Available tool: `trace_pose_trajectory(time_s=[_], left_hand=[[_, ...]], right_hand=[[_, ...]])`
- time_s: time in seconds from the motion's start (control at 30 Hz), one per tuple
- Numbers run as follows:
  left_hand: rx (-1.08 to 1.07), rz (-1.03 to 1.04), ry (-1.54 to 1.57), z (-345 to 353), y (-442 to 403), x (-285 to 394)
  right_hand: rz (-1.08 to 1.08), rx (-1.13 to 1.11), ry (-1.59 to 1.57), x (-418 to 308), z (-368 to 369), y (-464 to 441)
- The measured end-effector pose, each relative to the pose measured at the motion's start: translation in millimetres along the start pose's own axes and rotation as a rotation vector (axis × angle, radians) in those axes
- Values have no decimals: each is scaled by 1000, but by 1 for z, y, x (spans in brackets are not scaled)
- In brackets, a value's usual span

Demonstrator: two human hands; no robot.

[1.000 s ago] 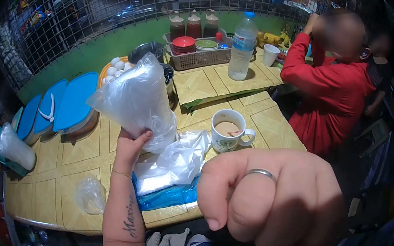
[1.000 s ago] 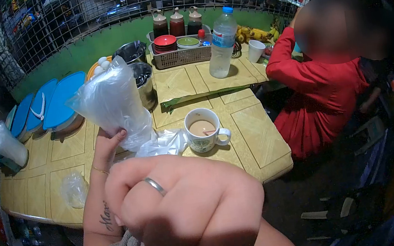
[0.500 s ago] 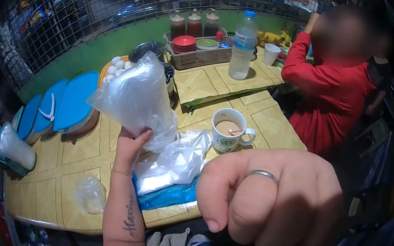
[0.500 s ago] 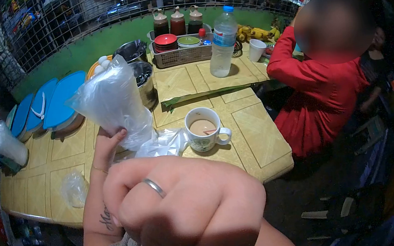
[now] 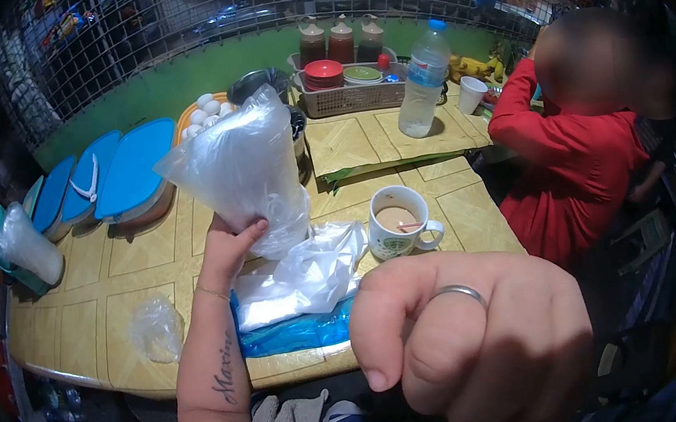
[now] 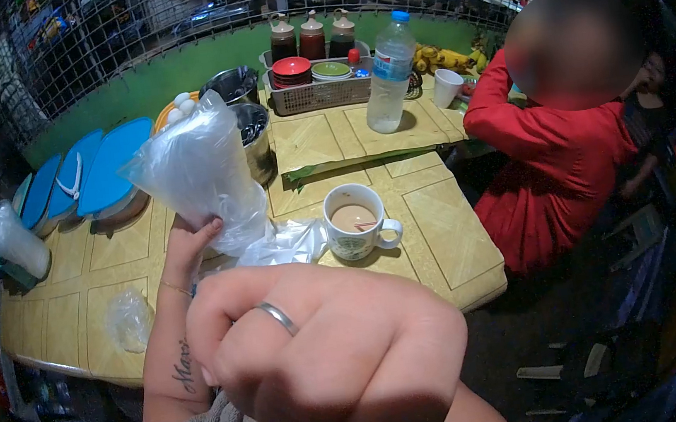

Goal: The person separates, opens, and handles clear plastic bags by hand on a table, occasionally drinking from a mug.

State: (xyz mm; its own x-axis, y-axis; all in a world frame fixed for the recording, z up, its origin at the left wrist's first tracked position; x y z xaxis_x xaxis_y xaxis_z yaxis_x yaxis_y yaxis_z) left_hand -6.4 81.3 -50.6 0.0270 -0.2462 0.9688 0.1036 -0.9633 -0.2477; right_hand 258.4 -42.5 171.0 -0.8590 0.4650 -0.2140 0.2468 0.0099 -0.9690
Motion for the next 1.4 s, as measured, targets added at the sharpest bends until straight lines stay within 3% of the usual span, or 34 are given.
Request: trace_pose_trajectory(time_s=[0.07,0.23,0.37,0.63,0.87,1.13,1.2,1.23,1.33,1.37,1.4], left_hand=[[-1,8,-9,0,-1,-1],[5,19,5,2,1,4],[1,-9,60,2,1,0],[6,-16,19,4,2,6],[8,-34,-10,3,2,9],[26,203,-36,-5,-2,11],[50,308,-56,-9,-4,21],[104,359,-25,-10,-4,26],[273,499,-9,-16,4,39],[328,531,-49,-19,7,41],[382,564,-90,-23,10,45]], right_hand=[[-29,-1,-46,3,-1,2],[-232,403,-96,21,23,26],[-225,486,-102,23,30,26],[45,112,-71,4,4,15],[87,129,135,-12,1,18],[42,256,566,4,-45,48],[239,453,647,21,-34,73],[531,559,675,29,-24,89],[1028,231,960,79,-19,139],[1027,70,1125,95,-19,162],[1007,54,1221,105,-17,177]])
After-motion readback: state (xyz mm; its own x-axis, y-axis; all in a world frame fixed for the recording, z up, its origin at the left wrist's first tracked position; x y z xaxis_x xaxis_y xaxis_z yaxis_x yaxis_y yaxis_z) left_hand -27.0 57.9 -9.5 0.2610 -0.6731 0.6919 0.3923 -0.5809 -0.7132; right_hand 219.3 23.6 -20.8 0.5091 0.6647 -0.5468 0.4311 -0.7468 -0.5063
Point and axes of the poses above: each hand's wrist, its own y-axis away from the middle knuckle, its own z-axis out of the palm, x = y × z, the point moved 3 cm from there along -y, towards the middle knuckle, and after that the axes turned 1 degree about y, right-handed, at the moved point
